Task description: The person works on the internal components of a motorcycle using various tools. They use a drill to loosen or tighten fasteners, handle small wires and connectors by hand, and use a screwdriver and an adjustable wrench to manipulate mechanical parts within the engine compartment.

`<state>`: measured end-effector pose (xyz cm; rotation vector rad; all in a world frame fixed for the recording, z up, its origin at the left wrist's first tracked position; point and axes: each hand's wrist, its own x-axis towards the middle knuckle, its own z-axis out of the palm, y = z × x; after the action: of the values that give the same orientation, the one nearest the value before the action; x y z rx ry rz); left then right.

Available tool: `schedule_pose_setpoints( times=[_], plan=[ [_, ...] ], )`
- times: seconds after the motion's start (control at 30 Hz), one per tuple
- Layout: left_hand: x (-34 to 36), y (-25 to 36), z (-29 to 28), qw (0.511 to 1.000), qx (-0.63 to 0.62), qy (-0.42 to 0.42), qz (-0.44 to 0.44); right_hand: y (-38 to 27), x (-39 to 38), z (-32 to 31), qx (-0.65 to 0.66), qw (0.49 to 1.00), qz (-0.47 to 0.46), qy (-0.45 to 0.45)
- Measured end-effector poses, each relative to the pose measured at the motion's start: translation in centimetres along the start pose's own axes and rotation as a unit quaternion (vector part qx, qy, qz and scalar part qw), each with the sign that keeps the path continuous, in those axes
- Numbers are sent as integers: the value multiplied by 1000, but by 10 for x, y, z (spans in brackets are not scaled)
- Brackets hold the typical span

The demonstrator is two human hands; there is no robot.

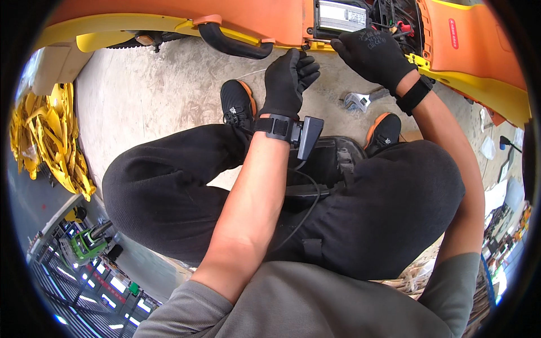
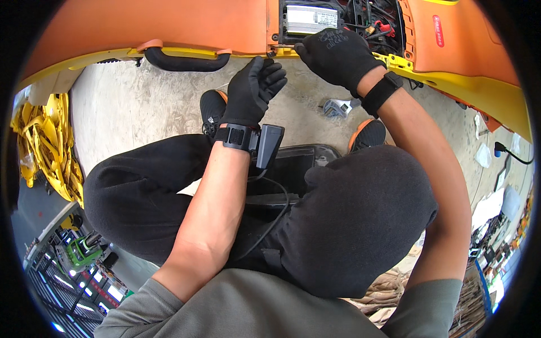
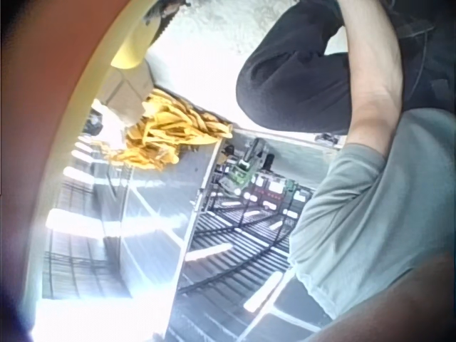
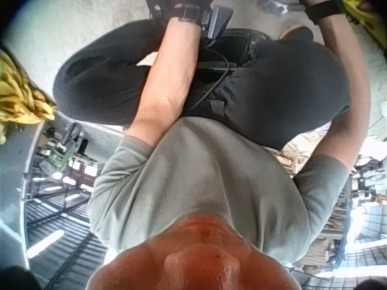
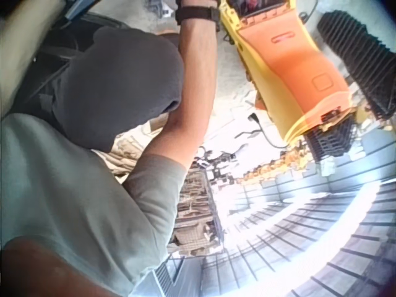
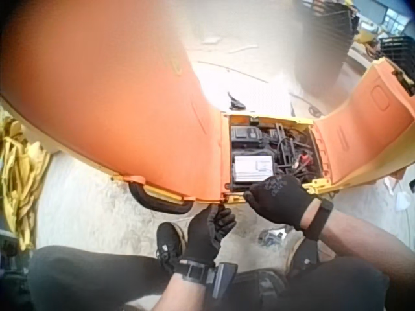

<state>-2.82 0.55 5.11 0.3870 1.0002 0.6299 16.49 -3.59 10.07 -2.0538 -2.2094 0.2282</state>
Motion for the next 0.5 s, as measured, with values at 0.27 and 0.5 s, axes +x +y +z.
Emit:
schedule_pose_setpoints(
  times=[0.27,0.5],
  plan=[
    [4,-1,7,998,29,-45,20,-6,1,-1,13,1000,-11,-18],
    [12,-15,12,995,48,13,81,2,0,6,39,999,-31,-19]
  ],
)
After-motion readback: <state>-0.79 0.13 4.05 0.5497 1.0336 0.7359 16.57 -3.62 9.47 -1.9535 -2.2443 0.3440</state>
